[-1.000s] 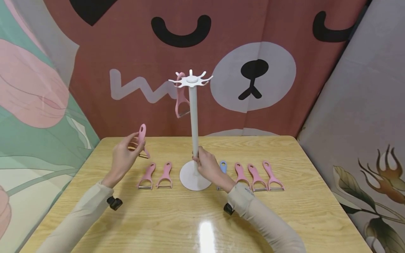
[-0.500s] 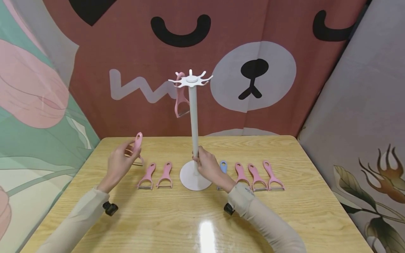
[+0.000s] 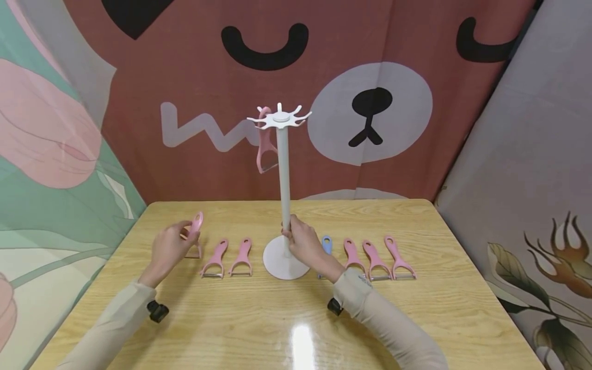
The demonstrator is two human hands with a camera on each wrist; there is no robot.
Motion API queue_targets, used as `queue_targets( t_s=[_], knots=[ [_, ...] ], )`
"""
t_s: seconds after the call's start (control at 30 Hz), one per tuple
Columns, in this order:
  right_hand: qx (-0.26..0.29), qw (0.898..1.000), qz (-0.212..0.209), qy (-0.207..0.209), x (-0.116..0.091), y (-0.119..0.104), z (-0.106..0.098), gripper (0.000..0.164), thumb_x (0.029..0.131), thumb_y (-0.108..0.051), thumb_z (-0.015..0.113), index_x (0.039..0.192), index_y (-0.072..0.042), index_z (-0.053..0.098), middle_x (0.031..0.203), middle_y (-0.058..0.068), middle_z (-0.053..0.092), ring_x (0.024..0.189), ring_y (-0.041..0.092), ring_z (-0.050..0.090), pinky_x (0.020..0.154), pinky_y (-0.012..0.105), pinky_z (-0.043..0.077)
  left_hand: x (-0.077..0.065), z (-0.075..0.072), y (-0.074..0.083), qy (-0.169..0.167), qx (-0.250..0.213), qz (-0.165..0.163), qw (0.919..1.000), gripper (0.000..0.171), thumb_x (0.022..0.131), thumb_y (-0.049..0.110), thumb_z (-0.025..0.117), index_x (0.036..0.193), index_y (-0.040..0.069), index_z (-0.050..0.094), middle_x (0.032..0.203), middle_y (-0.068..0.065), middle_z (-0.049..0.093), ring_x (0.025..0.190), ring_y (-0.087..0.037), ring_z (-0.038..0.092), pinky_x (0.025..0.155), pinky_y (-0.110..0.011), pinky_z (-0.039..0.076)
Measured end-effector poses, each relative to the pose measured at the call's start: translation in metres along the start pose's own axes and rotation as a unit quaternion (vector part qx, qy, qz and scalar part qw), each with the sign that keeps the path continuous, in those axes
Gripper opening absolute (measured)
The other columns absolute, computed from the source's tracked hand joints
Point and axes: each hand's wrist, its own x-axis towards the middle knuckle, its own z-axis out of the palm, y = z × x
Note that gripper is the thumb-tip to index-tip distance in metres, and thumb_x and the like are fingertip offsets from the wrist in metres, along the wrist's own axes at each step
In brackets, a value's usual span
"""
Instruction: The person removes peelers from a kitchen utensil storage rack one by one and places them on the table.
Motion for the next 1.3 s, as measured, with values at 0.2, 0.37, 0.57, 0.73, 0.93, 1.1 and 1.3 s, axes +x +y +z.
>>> queue_targets(
  t_s=[0.2,0.37,0.57,0.73,0.93,1.1,1.3],
  knots=[
    [-0.002,1.000,-0.001,0.001,-0.001,0.000,0.000,0.008,0.098,-0.003,0.058,0.105,-0.002,0.056,0.089,0.007,0.063,0.085,0.026,0.068,0.071,0.040,0.059,-0.005,0.002,-0.004,-0.086,0.035,-0.029,0.9953,0.035,0.090,0.015,0.070,0.113,-0.010,0.066,0.076,-0.011,0.065,0.051,-0.016,0.050,0.042,-0.030,0.040],
    [-0.004,1.000,0.003,0.000,0.000,0.001,0.000,0.008,0.098,-0.004,0.058,0.106,-0.002,0.056,0.090,0.007,0.064,0.084,0.025,0.068,0.070,0.038,0.059,-0.006,0.004,-0.008,-0.114,0.049,-0.055,0.9908,0.036,0.089,0.017,0.070,0.113,-0.010,0.067,0.079,-0.012,0.067,0.057,-0.020,0.055,0.045,-0.033,0.043],
    [0.005,1.000,0.008,-0.005,0.000,-0.001,-0.001,0.008,0.098,-0.002,0.057,0.107,-0.003,0.056,0.091,0.007,0.064,0.088,0.026,0.068,0.073,0.038,0.059,-0.007,0.007,-0.010,-0.141,0.052,-0.079,0.9855,0.040,0.090,0.021,0.070,0.115,-0.010,0.066,0.080,-0.013,0.066,0.059,-0.021,0.053,0.046,-0.033,0.042],
    [0.009,1.000,0.010,-0.008,-0.001,-0.003,-0.002,0.008,0.099,-0.002,0.056,0.107,-0.002,0.056,0.092,0.006,0.064,0.089,0.025,0.068,0.075,0.039,0.059,-0.008,0.011,-0.010,-0.155,0.054,-0.082,0.9830,0.039,0.091,0.022,0.070,0.112,-0.010,0.066,0.080,-0.014,0.068,0.057,-0.020,0.053,0.046,-0.032,0.043],
    [0.009,1.000,0.010,-0.011,-0.001,-0.002,-0.001,0.008,0.099,-0.003,0.055,0.107,-0.001,0.056,0.091,0.004,0.063,0.088,0.024,0.068,0.075,0.040,0.059,-0.009,0.016,-0.012,-0.177,0.051,-0.102,0.9776,0.040,0.091,0.021,0.068,0.117,-0.010,0.064,0.076,-0.011,0.065,0.056,-0.020,0.052,0.047,-0.032,0.040],
    [0.006,1.000,0.007,-0.008,-0.001,0.000,0.000,0.007,0.099,-0.004,0.056,0.106,-0.003,0.055,0.091,0.004,0.063,0.088,0.024,0.068,0.074,0.039,0.059,-0.009,0.018,-0.013,-0.180,0.057,-0.104,0.9765,0.039,0.089,0.020,0.068,0.115,-0.009,0.066,0.080,-0.012,0.067,0.058,-0.021,0.054,0.048,-0.032,0.041],
    [0.006,1.000,0.003,-0.005,-0.001,0.001,0.000,0.007,0.099,-0.003,0.056,0.106,-0.003,0.056,0.091,0.004,0.063,0.088,0.024,0.068,0.074,0.039,0.059,-0.011,0.017,-0.013,-0.186,0.067,-0.107,0.9744,0.039,0.088,0.020,0.070,0.113,-0.010,0.066,0.079,-0.012,0.065,0.058,-0.021,0.052,0.046,-0.031,0.040]
  ],
)
